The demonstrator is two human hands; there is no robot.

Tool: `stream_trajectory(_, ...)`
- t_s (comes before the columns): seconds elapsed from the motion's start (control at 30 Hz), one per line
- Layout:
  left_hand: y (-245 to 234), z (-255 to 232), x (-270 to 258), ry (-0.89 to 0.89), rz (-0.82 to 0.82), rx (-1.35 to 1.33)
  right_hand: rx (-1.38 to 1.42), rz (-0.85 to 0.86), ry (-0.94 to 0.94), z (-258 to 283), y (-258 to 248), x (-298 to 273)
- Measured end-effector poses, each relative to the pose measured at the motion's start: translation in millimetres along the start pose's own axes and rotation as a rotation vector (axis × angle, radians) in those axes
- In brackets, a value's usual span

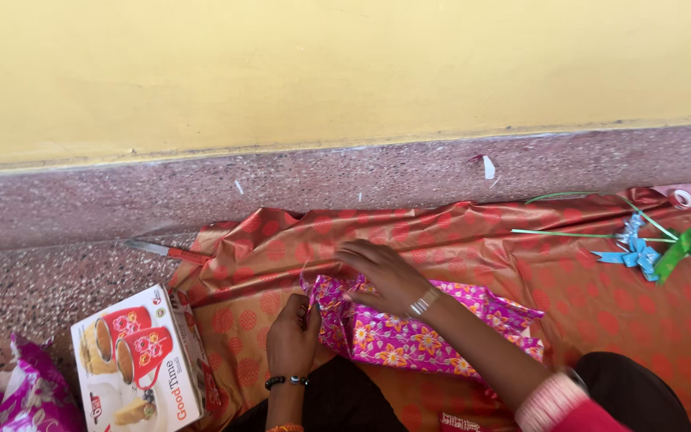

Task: The person sits on a floor mat and wraps a rectangular box with pink floral wrapping paper. They fold the paper around the box, smooth the edges, and secure the folds with tape. The person then folds the ends to create a neat package.

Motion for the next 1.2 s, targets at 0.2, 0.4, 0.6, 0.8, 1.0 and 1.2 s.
stream_trajectory(0.2, 2, -15, -8, 0.058, 0.004, 0.117, -0.22, 0.291, 0.295, 20, 8, -67)
stream_trajectory(0.4, 17, -31, -16, 0.21, 0.055, 0.24, -0.22, 0.21, 0.258, 22, 21, -75)
stream_trajectory(0.6, 49, -46, -26, 0.397, 0.086, 0.369, -0.278, 0.22, 0.256, 20, 26, -76)
stream_trajectory(0.8, 46, -49, -29, 0.298, 0.066, 0.389, -0.182, 0.184, 0.266, 20, 23, -75)
stream_trajectory(1.0, 45, -53, -32, 0.078, 0.078, 0.296, -0.114, 0.107, 0.259, 8, 30, -75)
stream_trajectory(1.2, 49, -51, -39, 0.15, -0.017, 0.276, 0.412, -0.386, 0.557, -7, 33, -68)
Point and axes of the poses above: each hand's wrist, its own x-axis towards the middle knuckle, its own y-axis out of the palm, z = x × y, the point moved 1 cm from there along x, towards the middle knuckle, and after that the axes turned 2 degrees about -x, right-handed, at the moved point
